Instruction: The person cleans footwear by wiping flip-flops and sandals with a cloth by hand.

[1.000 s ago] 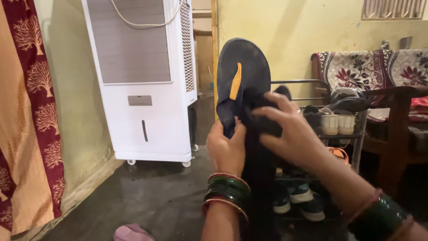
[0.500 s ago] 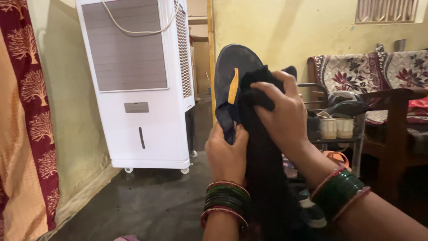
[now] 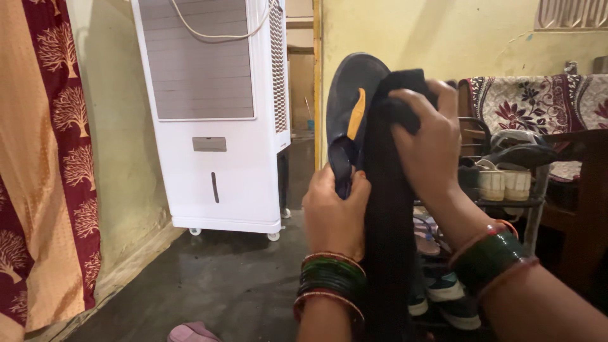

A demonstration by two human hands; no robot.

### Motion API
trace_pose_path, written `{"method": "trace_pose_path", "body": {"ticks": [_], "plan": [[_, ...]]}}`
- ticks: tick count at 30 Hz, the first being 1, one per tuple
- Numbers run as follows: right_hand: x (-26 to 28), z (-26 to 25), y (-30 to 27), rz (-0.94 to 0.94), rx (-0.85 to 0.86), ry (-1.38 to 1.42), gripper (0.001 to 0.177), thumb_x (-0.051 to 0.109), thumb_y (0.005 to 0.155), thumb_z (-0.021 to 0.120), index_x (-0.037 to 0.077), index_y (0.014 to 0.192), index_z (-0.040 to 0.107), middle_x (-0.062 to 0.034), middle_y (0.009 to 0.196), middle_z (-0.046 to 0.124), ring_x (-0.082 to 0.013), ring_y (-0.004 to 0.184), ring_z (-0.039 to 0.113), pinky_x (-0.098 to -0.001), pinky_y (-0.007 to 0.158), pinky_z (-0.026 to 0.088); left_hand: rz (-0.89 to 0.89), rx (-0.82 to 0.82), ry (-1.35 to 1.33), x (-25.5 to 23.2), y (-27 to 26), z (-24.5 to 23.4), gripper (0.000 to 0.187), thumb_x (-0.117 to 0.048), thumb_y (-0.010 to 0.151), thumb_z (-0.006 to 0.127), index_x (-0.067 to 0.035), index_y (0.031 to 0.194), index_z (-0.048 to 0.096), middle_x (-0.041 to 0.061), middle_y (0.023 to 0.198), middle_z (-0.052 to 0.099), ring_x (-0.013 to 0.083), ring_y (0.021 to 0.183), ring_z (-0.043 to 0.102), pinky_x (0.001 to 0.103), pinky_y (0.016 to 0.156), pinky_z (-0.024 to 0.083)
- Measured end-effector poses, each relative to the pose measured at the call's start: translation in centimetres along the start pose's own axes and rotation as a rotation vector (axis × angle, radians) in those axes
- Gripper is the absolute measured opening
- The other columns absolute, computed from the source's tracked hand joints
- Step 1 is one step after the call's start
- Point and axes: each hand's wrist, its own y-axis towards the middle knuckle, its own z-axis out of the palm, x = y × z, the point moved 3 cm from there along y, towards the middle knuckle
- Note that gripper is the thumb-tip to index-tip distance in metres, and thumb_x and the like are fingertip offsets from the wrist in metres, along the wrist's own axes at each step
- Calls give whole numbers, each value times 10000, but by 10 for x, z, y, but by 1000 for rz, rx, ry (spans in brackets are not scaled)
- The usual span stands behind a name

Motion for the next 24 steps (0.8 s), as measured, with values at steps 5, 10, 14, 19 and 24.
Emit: {"method": "trace_pose_path", "body": {"ticks": [5, 10, 14, 19, 24], "plan": [[13, -20, -22, -9, 192, -9, 509, 12, 697, 784, 166, 1182, 764, -284, 1406, 508, -465, 1257, 536, -476, 1028, 463, 121, -100, 135, 8, -4, 5, 266, -273, 811, 743, -75, 988, 735, 161, 904, 746, 367, 859, 677, 464, 738, 523], [36, -57, -74, 196, 303, 75, 585, 8, 592, 780, 165, 1155, 739, -192, 1328, 579, -391, 1201, 610, -438, 1020, 493, 155, -79, 54, 14, -6, 13, 251, -294, 825, 730, -82, 959, 727, 123, 897, 763, 352, 869, 692, 461, 761, 533], [38, -62, -83, 273, 214, 72, 564, -3, 641, 771, 165, 1178, 739, -206, 1344, 562, -394, 1202, 609, -436, 1003, 497, 192, 22, 79, 12, -7, 14, 254, -294, 818, 737, -101, 982, 731, 117, 934, 744, 345, 856, 698, 454, 748, 537], [24, -57, -48, 32, 73, -39, 515, -22, 682, 778, 148, 1168, 765, -202, 1349, 564, -399, 1289, 558, -461, 1071, 471, 287, 105, 183, 2, -12, 12, 245, -280, 814, 746, -101, 978, 718, 102, 907, 711, 320, 826, 690, 433, 711, 531], [13, -62, -14, -98, -57, -47, 483, -60, 796, 755, 131, 1240, 743, -191, 1361, 538, -368, 1366, 521, -438, 1166, 459, 272, 96, 136, -10, -16, 11, 237, -291, 807, 744, -100, 945, 716, 80, 894, 709, 283, 814, 701, 411, 710, 539]]}}
